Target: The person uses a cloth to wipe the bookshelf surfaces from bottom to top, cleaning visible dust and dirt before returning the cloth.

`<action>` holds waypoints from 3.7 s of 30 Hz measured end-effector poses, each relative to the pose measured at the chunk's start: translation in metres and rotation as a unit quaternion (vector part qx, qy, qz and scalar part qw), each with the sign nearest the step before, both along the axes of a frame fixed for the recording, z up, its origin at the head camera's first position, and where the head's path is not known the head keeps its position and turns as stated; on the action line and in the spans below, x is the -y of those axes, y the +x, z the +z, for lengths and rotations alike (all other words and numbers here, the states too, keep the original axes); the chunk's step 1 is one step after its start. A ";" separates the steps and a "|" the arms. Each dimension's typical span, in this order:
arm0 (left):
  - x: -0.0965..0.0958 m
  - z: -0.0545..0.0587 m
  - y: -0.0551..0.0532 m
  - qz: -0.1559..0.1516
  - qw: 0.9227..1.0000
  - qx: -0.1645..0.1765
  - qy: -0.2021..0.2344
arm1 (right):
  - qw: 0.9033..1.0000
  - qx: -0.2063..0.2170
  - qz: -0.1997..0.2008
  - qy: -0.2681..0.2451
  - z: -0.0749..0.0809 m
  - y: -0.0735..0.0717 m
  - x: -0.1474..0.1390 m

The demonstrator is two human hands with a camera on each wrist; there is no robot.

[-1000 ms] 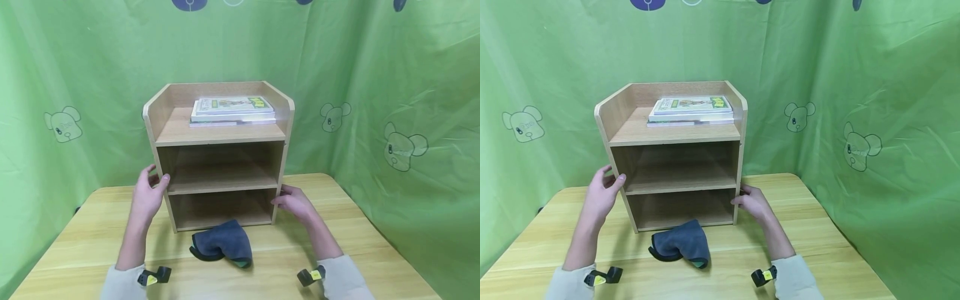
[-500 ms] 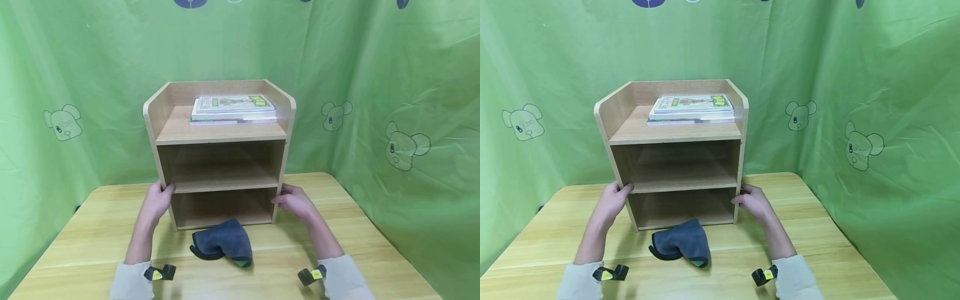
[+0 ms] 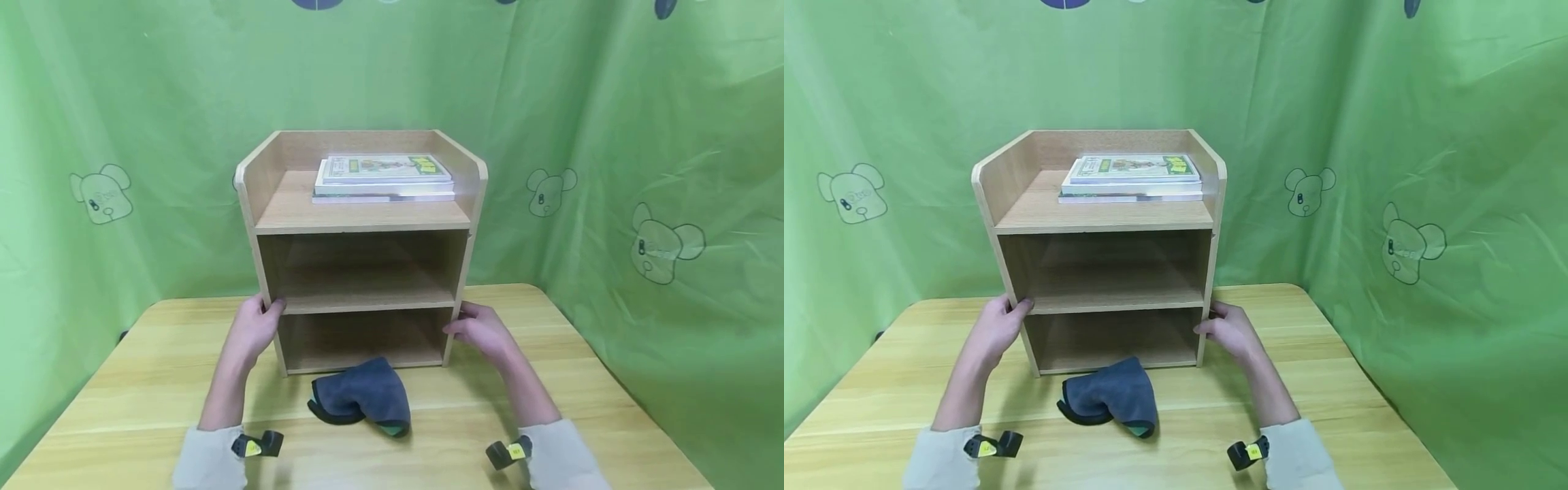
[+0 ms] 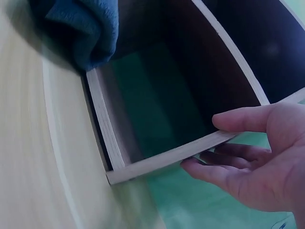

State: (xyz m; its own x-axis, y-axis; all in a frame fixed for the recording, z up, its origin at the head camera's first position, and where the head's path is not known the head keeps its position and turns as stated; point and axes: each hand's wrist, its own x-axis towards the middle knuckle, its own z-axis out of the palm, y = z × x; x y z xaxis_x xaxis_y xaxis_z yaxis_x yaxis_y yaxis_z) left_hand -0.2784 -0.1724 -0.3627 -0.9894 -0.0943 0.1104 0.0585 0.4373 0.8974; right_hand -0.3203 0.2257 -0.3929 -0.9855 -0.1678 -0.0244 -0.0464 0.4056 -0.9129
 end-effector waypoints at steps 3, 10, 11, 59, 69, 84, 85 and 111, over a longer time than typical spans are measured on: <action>0.000 -0.001 -0.001 0.000 1.000 0.001 -0.008 | 0.995 -0.018 0.003 0.096 0.008 0.002 0.001; 0.000 0.001 0.001 0.010 1.000 0.006 -0.010 | 0.949 0.036 0.083 0.302 0.036 0.019 0.021; -0.001 0.001 0.001 0.012 1.000 0.006 -0.013 | 0.943 0.038 0.091 0.319 0.038 0.021 0.027; -0.002 -0.001 0.003 0.015 1.000 0.007 -0.003 | 0.942 -0.178 0.136 0.249 0.062 0.079 0.113; -0.003 -0.001 0.001 0.019 1.000 0.001 -0.001 | 0.932 -0.307 0.000 0.194 0.193 0.095 0.070; -0.004 -0.003 0.003 0.007 1.000 -0.001 0.000 | 0.811 -0.538 -0.206 0.105 0.236 0.049 0.035; -0.004 -0.003 0.003 0.008 1.000 -0.002 -0.001 | 0.805 -0.546 -0.209 0.101 0.236 0.048 0.034; -0.001 -0.002 0.000 0.020 1.000 -0.010 -0.003 | 0.857 -0.448 -0.199 0.159 0.194 -0.005 0.059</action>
